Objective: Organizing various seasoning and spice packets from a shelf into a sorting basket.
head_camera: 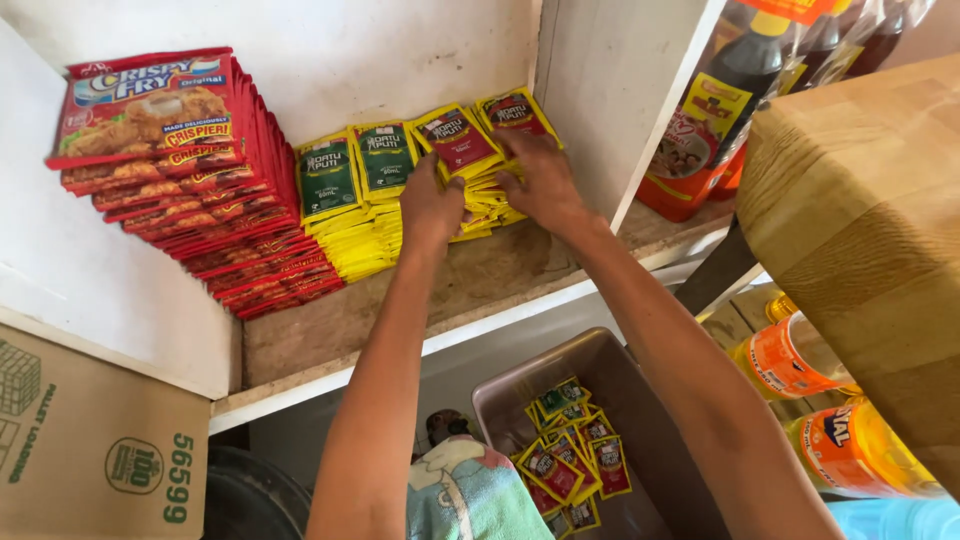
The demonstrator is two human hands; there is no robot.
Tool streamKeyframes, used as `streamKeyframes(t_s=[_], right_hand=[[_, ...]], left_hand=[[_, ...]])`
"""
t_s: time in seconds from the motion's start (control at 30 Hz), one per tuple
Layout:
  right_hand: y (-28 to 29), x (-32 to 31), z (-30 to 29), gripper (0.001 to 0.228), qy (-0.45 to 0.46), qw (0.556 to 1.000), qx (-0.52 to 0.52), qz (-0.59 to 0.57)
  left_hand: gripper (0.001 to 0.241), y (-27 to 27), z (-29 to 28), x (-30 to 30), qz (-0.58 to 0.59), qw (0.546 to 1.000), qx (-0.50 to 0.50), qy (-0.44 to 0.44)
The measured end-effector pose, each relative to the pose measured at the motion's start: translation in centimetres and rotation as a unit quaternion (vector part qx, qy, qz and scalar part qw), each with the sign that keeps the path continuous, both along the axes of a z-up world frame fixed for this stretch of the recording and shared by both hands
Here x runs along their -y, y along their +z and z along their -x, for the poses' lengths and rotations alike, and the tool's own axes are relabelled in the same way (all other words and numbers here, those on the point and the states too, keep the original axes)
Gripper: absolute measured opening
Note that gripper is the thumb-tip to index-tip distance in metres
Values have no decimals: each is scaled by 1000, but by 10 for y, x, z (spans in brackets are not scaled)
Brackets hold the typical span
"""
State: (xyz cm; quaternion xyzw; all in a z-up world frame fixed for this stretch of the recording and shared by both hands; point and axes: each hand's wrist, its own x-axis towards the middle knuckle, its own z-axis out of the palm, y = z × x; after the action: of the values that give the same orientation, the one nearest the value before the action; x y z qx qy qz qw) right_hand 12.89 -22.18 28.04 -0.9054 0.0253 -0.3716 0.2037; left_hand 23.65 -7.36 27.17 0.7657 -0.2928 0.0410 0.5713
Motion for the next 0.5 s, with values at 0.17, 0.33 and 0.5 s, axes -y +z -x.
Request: streamKeyframes(t_s=[0.17, 0.33, 0.5], right_hand=[[-24, 4, -14, 50, -10, 999, 10, 52], [-24, 3, -7, 48, 6, 999, 9, 48], [-5, -20, 32, 40, -8, 996, 85, 32]], left_hand=[[54, 14, -4, 1, 10, 971, -228, -75], [56, 12, -6, -5, 9, 971, -223, -88], [45, -44, -4, -18, 110, 993, 50, -19]])
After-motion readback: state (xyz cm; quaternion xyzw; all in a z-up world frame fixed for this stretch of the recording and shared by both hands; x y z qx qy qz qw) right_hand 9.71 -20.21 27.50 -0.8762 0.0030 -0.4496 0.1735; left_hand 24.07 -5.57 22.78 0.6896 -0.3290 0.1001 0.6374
